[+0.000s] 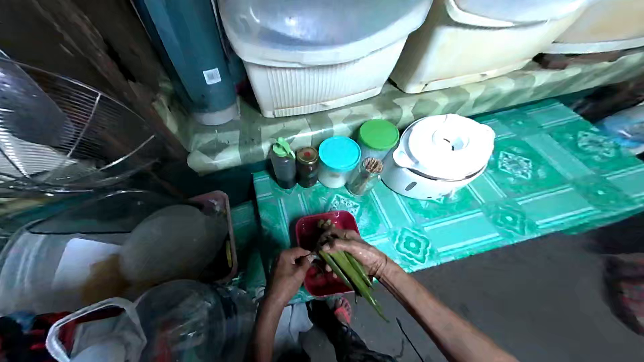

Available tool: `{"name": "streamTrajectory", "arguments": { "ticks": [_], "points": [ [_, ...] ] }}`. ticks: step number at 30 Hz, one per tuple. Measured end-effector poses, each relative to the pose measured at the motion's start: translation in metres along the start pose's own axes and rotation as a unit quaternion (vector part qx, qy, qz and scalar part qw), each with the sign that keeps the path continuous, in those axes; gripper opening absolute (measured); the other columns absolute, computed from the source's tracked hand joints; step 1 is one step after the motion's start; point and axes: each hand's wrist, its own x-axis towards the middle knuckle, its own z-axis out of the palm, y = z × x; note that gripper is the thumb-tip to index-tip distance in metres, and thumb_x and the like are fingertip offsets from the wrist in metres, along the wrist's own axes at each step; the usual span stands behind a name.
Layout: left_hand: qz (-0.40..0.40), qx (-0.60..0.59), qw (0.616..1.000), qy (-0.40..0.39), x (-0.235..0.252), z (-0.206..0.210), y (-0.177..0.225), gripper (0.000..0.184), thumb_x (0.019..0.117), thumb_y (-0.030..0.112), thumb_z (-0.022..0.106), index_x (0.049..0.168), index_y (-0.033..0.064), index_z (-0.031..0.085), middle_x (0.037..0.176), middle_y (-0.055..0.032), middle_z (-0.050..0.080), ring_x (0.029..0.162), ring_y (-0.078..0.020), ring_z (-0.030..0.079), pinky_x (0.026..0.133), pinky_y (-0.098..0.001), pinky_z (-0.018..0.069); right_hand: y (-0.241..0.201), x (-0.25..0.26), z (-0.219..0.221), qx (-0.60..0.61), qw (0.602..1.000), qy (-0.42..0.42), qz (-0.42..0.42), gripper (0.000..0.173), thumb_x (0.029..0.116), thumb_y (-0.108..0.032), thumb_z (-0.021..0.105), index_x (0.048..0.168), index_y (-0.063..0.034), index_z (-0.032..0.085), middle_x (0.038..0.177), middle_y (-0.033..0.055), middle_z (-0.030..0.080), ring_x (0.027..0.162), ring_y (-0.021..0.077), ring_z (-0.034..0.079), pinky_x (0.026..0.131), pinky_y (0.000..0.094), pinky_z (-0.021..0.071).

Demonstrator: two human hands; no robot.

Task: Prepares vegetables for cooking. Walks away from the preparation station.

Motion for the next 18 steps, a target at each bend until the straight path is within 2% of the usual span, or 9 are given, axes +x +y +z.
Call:
{"name": "streamTrajectory", "arguments": {
  "ticks": [3,5,7,8,9,10,12,15,18],
  "points": [
    [-0.012,-0.011,0.999,0.034,-0.013,-0.011,-0.01,0.02,0.1033,0.008,0.057,0.102,-0.002,0.074,0.081,-0.0087,0.065,0.072,-0.0144,0.057,0.073,-0.0333,0.0503,-0.004,-0.007,0.002,-0.009,0.998,0.059,-0.003,0.024,0.0936,-0.015,0.056,0.114,-0.0029,0.06,0.081,0.0087,0.069,0.059,0.019,0.067,0.053,0.034,0.0596],
    [-0.03,-0.052,0.993,0.097,-0.025,-0.017,-0.015,0.021,0.1038,0.007,0.055,0.105,-0.0029,0.073,0.079,-0.0093,0.063,0.069,-0.0156,0.055,0.069,-0.0338,0.049,-0.009,-0.01,0.003,-0.068,0.992,0.103,-0.013,0.012,0.0946,-0.008,0.059,0.104,-0.0017,0.061,0.075,0.0077,0.067,0.056,0.0162,0.065,0.051,0.031,0.0576],
    [-0.037,-0.109,0.978,0.175,-0.036,-0.022,-0.02,0.021,0.1035,0.006,0.053,0.108,-0.0043,0.071,0.074,-0.0075,0.059,0.059,-0.0128,0.049,0.058,-0.0299,0.0447,-0.011,-0.01,0.002,-0.207,0.969,0.128,-0.034,0.012,0.0903,-0.003,0.069,0.101,-0.0023,0.063,0.079,0.0059,0.065,0.064,0.0126,0.061,0.06,0.0292,0.0531],
    [-0.039,-0.135,0.969,0.205,-0.04,-0.023,-0.022,0.02,0.1033,0.005,0.053,0.109,-0.0049,0.07,0.072,-0.0062,0.057,0.055,-0.0114,0.046,0.054,-0.0281,0.0424,-0.008,-0.005,-0.002,-0.287,0.95,0.118,-0.041,0.022,0.0866,-0.003,0.073,0.107,-0.0017,0.064,0.087,0.0085,0.066,0.075,0.0159,0.064,0.07,0.0345,0.0544],
    [-0.04,-0.156,0.961,0.225,-0.044,-0.023,-0.025,0.02,0.1035,0.005,0.053,0.108,-0.0051,0.069,0.07,-0.0047,0.055,0.052,-0.0098,0.044,0.05,-0.026,0.0403,-0.005,0.0,-0.003,-0.368,0.923,0.102,-0.043,0.035,0.0841,-0.004,0.077,0.117,-0.0007,0.065,0.099,0.014,0.069,0.087,0.0234,0.067,0.081,0.044,0.0554],
    [-0.04,-0.169,0.956,0.235,-0.047,-0.024,-0.027,0.019,0.1038,0.005,0.053,0.108,-0.0053,0.069,0.069,-0.0037,0.054,0.05,-0.0087,0.043,0.048,-0.0244,0.0393,-0.002,0.003,0.0,-0.45,0.889,0.08,-0.04,0.047,0.083,-0.007,0.079,0.126,-0.0009,0.063,0.107,0.0186,0.07,0.097,0.0312,0.068,0.088,0.0533,0.0539],
    [-0.035,-0.189,0.952,0.24,-0.052,-0.025,-0.033,0.018,0.1035,0.005,0.054,0.104,-0.0048,0.069,0.067,-0.0021,0.054,0.047,-0.0065,0.043,0.046,-0.0217,0.0398,0.003,0.009,0.015,-0.589,0.807,0.033,-0.01,0.054,0.0842,-0.015,0.081,0.133,-0.0017,0.061,0.112,0.0236,0.069,0.103,0.0418,0.067,0.089,0.0636,0.0502],
    [-0.029,-0.222,0.948,0.226,-0.059,-0.019,-0.043,0.02,0.1023,0.003,0.05,0.103,-0.0065,0.068,0.068,-0.0015,0.056,0.047,-0.0049,0.044,0.046,-0.0197,0.0408,0.022,0.023,0.032,-0.72,0.689,-0.077,0.02,0.042,0.0891,-0.019,0.075,0.125,-0.0014,0.064,0.112,0.0249,0.067,0.106,0.0462,0.065,0.087,0.0644,0.0496],
    [-0.034,-0.239,0.944,0.226,-0.066,-0.01,-0.044,0.021,0.1022,0.003,0.049,0.103,-0.0079,0.067,0.064,0.0011,0.054,0.044,-0.0032,0.044,0.043,-0.0185,0.0407,0.031,0.03,0.038,-0.747,0.638,-0.184,0.037,0.035,0.0943,-0.013,0.07,0.126,0.0024,0.064,0.119,0.028,0.065,0.113,0.0482,0.062,0.093,0.0644,0.0472]
  ]
}}
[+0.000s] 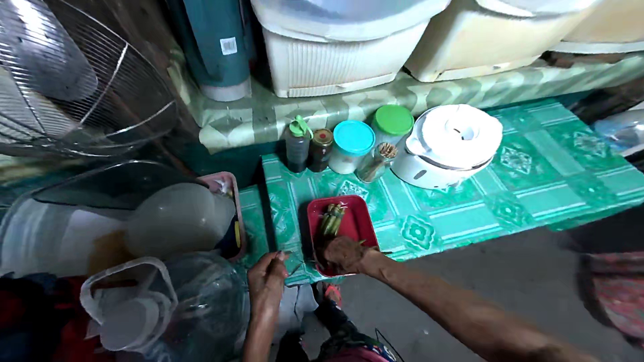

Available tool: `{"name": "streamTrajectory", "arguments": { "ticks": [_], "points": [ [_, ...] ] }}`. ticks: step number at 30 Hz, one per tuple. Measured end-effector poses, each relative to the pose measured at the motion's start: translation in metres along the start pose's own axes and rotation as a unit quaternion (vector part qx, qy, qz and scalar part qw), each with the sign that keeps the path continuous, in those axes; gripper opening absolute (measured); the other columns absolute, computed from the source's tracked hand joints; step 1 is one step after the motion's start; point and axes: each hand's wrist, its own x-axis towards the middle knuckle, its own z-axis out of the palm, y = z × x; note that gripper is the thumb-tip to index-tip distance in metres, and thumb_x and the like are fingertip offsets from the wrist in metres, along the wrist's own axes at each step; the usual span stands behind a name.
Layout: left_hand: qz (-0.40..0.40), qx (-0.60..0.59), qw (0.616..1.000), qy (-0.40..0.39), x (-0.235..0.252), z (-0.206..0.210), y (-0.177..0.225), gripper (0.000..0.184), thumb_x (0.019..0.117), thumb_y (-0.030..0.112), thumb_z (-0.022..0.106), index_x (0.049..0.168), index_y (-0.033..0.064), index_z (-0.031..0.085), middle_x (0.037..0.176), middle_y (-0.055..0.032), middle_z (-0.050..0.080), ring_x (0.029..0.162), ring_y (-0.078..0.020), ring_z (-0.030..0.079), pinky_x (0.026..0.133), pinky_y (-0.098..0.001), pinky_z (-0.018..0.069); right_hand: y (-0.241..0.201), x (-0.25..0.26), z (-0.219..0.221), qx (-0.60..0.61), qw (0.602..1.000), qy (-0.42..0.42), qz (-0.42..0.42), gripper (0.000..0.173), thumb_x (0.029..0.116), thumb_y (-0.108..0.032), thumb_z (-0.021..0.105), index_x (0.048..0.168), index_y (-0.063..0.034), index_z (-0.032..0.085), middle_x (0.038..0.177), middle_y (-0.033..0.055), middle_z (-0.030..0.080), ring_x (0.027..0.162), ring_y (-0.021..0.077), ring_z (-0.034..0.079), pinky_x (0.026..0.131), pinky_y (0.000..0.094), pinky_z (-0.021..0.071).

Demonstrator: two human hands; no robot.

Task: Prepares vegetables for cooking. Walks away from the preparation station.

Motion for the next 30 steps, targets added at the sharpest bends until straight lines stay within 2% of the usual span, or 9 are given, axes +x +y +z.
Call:
{"name": "streamTrajectory", "arguments": {
  "ticks": [5,8,11,17,22,25,27,29,30],
  "points": [
    [-0.034,-0.042,0.999,0.009,-0.008,0.007,0.005,0.016,0.1008,0.003,0.055,0.101,-0.0055,0.068,0.057,0.0058,0.051,0.042,-0.001,0.044,0.042,-0.017,0.0406,0.023,0.013,0.013,-0.042,0.996,-0.041,-0.074,0.032,0.0968,-0.011,0.066,0.126,0.003,0.064,0.119,0.0264,0.066,0.113,0.0458,0.062,0.094,0.0618,0.0473],
    [-0.036,-0.065,0.997,0.001,-0.006,0.01,0.004,0.016,0.1008,0.004,0.057,0.102,-0.0053,0.069,0.056,0.0058,0.05,0.043,-0.0021,0.045,0.043,-0.0176,0.0423,0.038,0.014,0.024,-0.019,0.992,-0.006,-0.126,0.036,0.0947,-0.01,0.068,0.129,0.0016,0.064,0.12,0.0268,0.066,0.114,0.046,0.062,0.097,0.0614,0.046],
    [-0.03,-0.065,0.997,0.009,-0.004,0.017,0.001,0.015,0.1001,0.002,0.057,0.098,-0.005,0.07,0.054,0.0054,0.051,0.042,-0.0025,0.047,0.044,-0.0179,0.0445,0.049,0.006,0.026,0.056,0.988,0.037,-0.142,0.041,0.0972,-0.024,0.067,0.131,0.0001,0.063,0.131,0.0256,0.061,0.123,0.0452,0.056,0.105,0.0608,0.042],
    [-0.06,-0.116,0.991,0.0,-0.004,0.015,0.007,0.023,0.1056,0.001,0.044,0.105,-0.0088,0.065,0.059,0.0009,0.057,0.042,-0.0043,0.048,0.044,-0.0188,0.0467,0.038,-0.008,0.023,0.161,0.979,0.078,-0.102,0.051,0.1071,-0.041,0.048,0.127,0.0022,0.065,0.129,0.0243,0.063,0.128,0.0402,0.055,0.112,0.0552,0.0384],
    [-0.033,-0.147,0.988,-0.033,0.005,0.015,0.015,0.023,0.1053,0.002,0.047,0.102,-0.0052,0.068,0.059,-0.0001,0.058,0.043,-0.0056,0.049,0.047,-0.0206,0.0483,0.026,-0.011,0.021,0.156,0.98,0.116,-0.033,0.043,0.1056,-0.033,0.053,0.125,0.0021,0.066,0.127,0.0248,0.064,0.125,0.0411,0.058,0.11,0.0556,0.0415],
    [-0.044,-0.134,0.989,-0.052,0.008,0.018,0.019,0.023,0.1053,0.002,0.048,0.102,-0.0052,0.069,0.059,0.0001,0.057,0.044,-0.0052,0.048,0.047,-0.02,0.0465,0.012,-0.025,0.008,0.186,0.951,0.248,-0.006,0.027,0.101,-0.014,0.057,0.112,0.0088,0.068,0.115,0.0281,0.065,0.111,0.0434,0.064,0.098,0.0556,0.0499],
    [-0.044,-0.127,0.988,-0.076,0.009,0.022,0.018,0.022,0.1039,0.003,0.049,0.103,-0.0057,0.069,0.06,0.0009,0.057,0.045,-0.0046,0.048,0.048,-0.0198,0.0463,0.006,-0.029,0.002,0.273,0.897,0.345,-0.049,0.026,0.0968,-0.011,0.054,0.11,0.0051,0.069,0.106,0.0202,0.067,0.1,0.0323,0.067,0.089,0.0484,0.0545],
    [-0.036,-0.126,0.987,-0.094,0.012,0.028,0.02,0.02,0.1035,0.004,0.052,0.102,-0.006,0.069,0.062,0.0015,0.057,0.048,-0.004,0.05,0.049,-0.0195,0.0469,-0.003,-0.032,-0.013,0.378,0.866,0.313,-0.102,0.033,0.0963,-0.017,0.053,0.12,-0.0001,0.068,0.112,0.0124,0.068,0.104,0.0203,0.064,0.093,0.0403,0.0519],
    [-0.029,-0.126,0.987,-0.098,0.013,0.03,0.019,0.02,0.103,0.004,0.052,0.101,-0.0059,0.069,0.063,0.0018,0.058,0.049,-0.0037,0.051,0.049,-0.0193,0.047,-0.006,-0.032,-0.019,0.405,0.86,0.284,-0.125,0.029,0.0966,-0.018,0.056,0.117,-0.0017,0.07,0.109,0.0094,0.069,0.102,0.0159,0.064,0.092,0.0366,0.0524]
  ]
}}
